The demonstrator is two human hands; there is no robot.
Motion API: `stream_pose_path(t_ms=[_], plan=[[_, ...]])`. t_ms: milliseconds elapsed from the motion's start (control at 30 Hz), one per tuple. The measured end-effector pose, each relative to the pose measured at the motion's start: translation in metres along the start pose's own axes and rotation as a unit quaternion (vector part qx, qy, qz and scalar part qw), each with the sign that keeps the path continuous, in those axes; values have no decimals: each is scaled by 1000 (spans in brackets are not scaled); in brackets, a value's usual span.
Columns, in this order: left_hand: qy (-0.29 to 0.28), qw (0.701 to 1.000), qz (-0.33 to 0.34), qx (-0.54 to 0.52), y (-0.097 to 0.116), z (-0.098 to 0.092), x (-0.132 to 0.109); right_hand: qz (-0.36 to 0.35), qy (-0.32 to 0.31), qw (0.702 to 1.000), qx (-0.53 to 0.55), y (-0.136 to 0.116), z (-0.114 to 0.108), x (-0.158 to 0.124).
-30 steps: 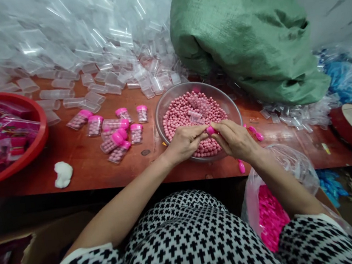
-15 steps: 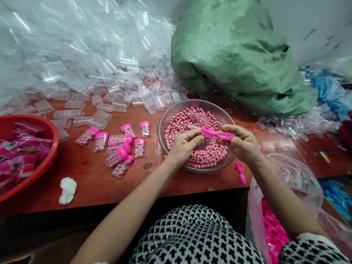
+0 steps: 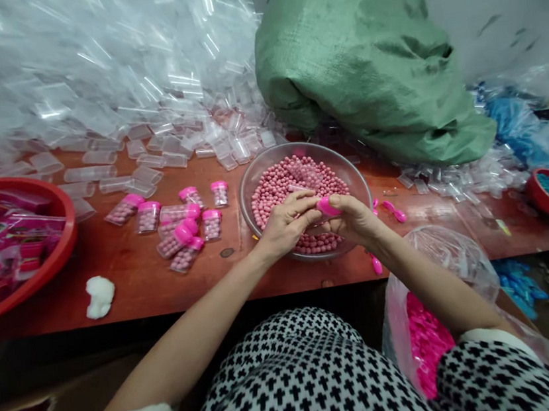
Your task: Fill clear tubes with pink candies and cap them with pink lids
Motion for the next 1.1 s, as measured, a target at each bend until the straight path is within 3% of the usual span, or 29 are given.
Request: stream_pose_path(t_ms=[133,267,333,433,500,533,600,667,733,833,900,967,1000,1100], plan=[[30,999,17,4,-2,4,2,-4,40,999,8,2,7,7],[97,995,12,-5,7,-4,3,37,27,998,-53,-14,8,12],[161,987,5,5,14,-25,-1,5,33,994,-105,-27,1,13],[271,959,-9,83,19,-78,-19,-84,94,965,-229,-43,-17,17],[317,932,-38,169,15,-121,-38,-110,142,910,-375,-44,-27,22],[336,914,-49,223,11,-142,-48,-113,161,865,-463,-42,-29,25],[336,873,-81,345,0,-176,-66,-114,187,747,-628,-37,-28,33],[282,866,-106,400,-11,-197,-78,-100,195,637,-739,-32,-20,42],[255,859,-89,435,-20,-201,-80,-74,203,568,-794,-30,-11,52],[253,849,-14,464,-20,-177,-67,-38,199,525,-827,-31,-4,66],[227,871,15,436,-13,-149,-51,-36,184,533,-825,-33,-6,74],[170,908,19,383,-3,-118,-32,-52,177,586,-789,-35,-14,79],[148,923,22,354,1,-103,-22,-63,177,634,-750,-35,-19,81],[111,950,13,292,7,-69,4,-70,152,833,-527,-31,-34,81]])
Point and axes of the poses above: each hand's wrist, its own x-axis towards the middle knuckle, its own z-axis out of the palm, y = z × x, the point moved 1 cm from there along x, towards the middle knuckle, and after that the axes turned 9 degrees about z, right-handed, at the moved point
